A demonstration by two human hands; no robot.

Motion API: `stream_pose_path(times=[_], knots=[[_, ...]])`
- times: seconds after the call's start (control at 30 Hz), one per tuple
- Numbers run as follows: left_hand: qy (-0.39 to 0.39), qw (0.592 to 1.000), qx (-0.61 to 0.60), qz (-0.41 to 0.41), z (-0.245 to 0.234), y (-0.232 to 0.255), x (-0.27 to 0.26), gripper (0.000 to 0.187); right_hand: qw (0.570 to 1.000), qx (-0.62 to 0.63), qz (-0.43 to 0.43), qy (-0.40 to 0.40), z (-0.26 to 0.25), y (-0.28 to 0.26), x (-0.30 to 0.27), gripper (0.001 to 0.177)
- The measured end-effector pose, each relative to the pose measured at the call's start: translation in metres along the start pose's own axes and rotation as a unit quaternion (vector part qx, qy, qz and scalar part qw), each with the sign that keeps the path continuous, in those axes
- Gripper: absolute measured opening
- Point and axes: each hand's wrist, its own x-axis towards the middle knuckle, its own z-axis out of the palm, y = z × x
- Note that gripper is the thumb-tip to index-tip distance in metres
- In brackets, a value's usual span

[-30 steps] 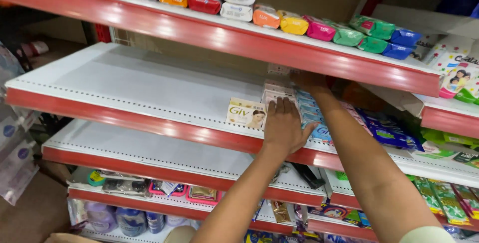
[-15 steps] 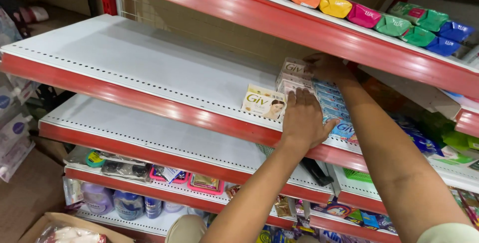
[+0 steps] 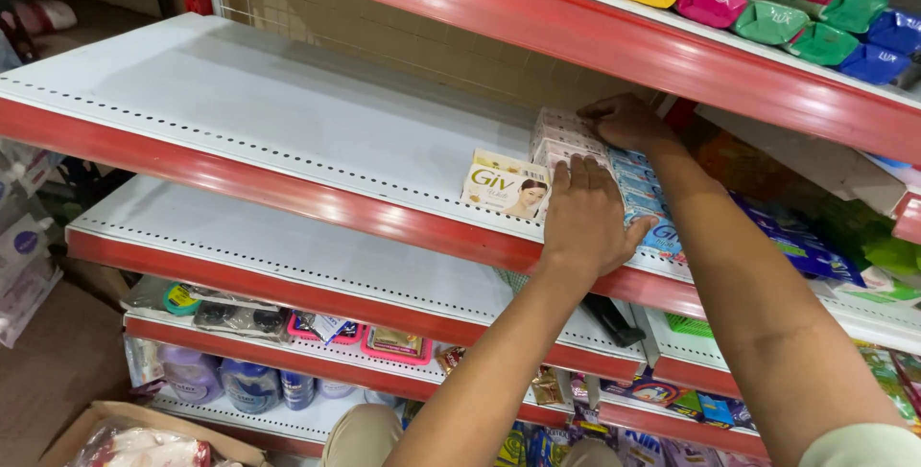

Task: The person sits on the floor and restocks a store shelf with small boxes of soap. They take boxes from a cardboard box, wipe them with a cloth, scan them with a handheld scanner, and place them on the shelf.

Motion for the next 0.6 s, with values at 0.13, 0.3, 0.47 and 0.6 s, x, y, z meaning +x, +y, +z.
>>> stream_pose_path(times=[0.13, 0.3, 0.47, 0.6], knots=[[0.002, 1.000, 0.002, 0.001, 0.002, 0.000, 0.000, 0.097, 1.000, 0.013, -0.001, -0.003, 0.002, -0.003, -0.002, 0.035], [0.009, 1.000, 0.009, 0.002, -0.001, 0.000, -0.001, 0.097, 0.999, 0.032, 0.013, -0.007, 0.001, -0.007, -0.004, 0.032], [0.004, 1.000, -0.005, -0.003, 0.002, 0.000, -0.002, 0.098, 0.999, 0.021, -0.026, -0.010, 0.012, 0.033, 0.010, 0.037], [-0.015, 1.000, -0.004, -0.010, 0.001, 0.001, 0.005, 0.098, 0.996, 0.029, -0.077, 0.019, 0.001, 0.018, -0.018, 0.039]])
